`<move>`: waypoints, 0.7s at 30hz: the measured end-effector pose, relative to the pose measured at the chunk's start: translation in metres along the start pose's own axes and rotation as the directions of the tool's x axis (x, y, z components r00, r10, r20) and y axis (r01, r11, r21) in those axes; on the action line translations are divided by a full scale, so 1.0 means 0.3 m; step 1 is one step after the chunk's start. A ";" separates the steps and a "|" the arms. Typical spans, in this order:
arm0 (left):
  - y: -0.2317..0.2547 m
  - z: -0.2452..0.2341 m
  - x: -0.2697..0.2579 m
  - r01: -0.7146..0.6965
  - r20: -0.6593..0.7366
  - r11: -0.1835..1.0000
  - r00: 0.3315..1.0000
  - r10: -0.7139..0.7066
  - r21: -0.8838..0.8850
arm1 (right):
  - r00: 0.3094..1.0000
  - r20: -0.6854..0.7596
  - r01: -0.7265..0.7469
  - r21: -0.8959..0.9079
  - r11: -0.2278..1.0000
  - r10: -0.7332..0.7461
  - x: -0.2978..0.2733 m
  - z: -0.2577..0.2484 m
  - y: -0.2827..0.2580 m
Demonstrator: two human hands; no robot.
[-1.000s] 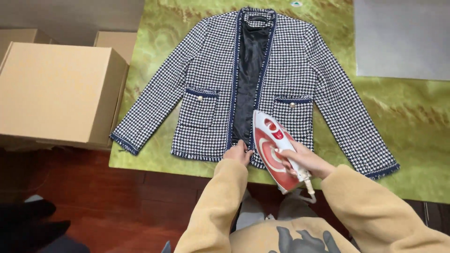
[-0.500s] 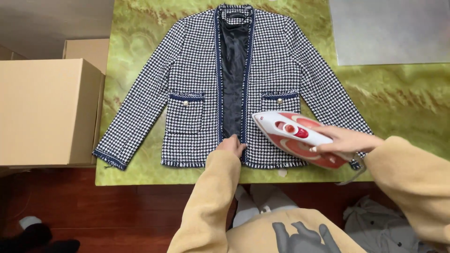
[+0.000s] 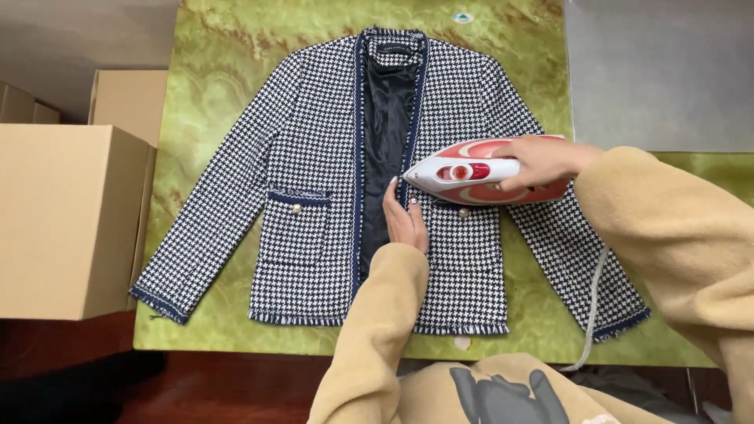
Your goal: Ironing a checkered jacket on a flat surface using a steam iron to remove wrinkles.
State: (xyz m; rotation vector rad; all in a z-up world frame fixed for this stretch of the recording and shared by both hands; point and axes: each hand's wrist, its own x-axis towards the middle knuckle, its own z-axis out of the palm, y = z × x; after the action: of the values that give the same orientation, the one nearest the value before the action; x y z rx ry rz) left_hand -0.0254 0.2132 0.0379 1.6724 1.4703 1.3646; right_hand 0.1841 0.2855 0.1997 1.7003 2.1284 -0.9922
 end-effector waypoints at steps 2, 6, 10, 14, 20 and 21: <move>-0.010 0.023 0.011 -0.046 -0.013 0.998 0.999 0.046 0.048 | 0.999 0.010 0.037 -0.010 0.999 -0.037 0.070 0.004 0.038; -0.021 0.046 0.000 -0.135 0.019 0.975 0.991 0.134 0.177 | 0.998 0.010 0.067 0.052 0.996 -0.068 0.012 -0.073 -0.133; -0.044 0.065 -0.002 -0.189 0.054 0.949 0.982 0.181 0.253 | 0.995 -0.048 0.096 0.120 0.988 -0.091 0.124 -0.036 -0.063; -0.037 0.055 -0.001 -0.183 0.051 0.968 0.983 0.177 0.174 | 0.980 -0.201 0.056 0.238 0.970 -0.008 0.162 -0.028 -0.053; 0.044 -0.003 0.038 -0.076 0.035 0.995 0.996 0.079 -0.070 | 0.966 -0.243 0.165 0.848 0.504 0.093 0.139 -0.021 -0.025; 0.039 -0.009 0.040 -0.011 0.041 0.989 0.999 0.017 -0.144 | 0.968 -0.236 0.191 0.915 0.354 0.087 0.124 -0.022 -0.022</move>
State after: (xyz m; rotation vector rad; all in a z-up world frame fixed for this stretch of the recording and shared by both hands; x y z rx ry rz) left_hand -0.0243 0.2207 0.0533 1.6129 1.3067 1.3999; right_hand 0.1685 0.3176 0.1855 2.2689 1.7563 -2.5202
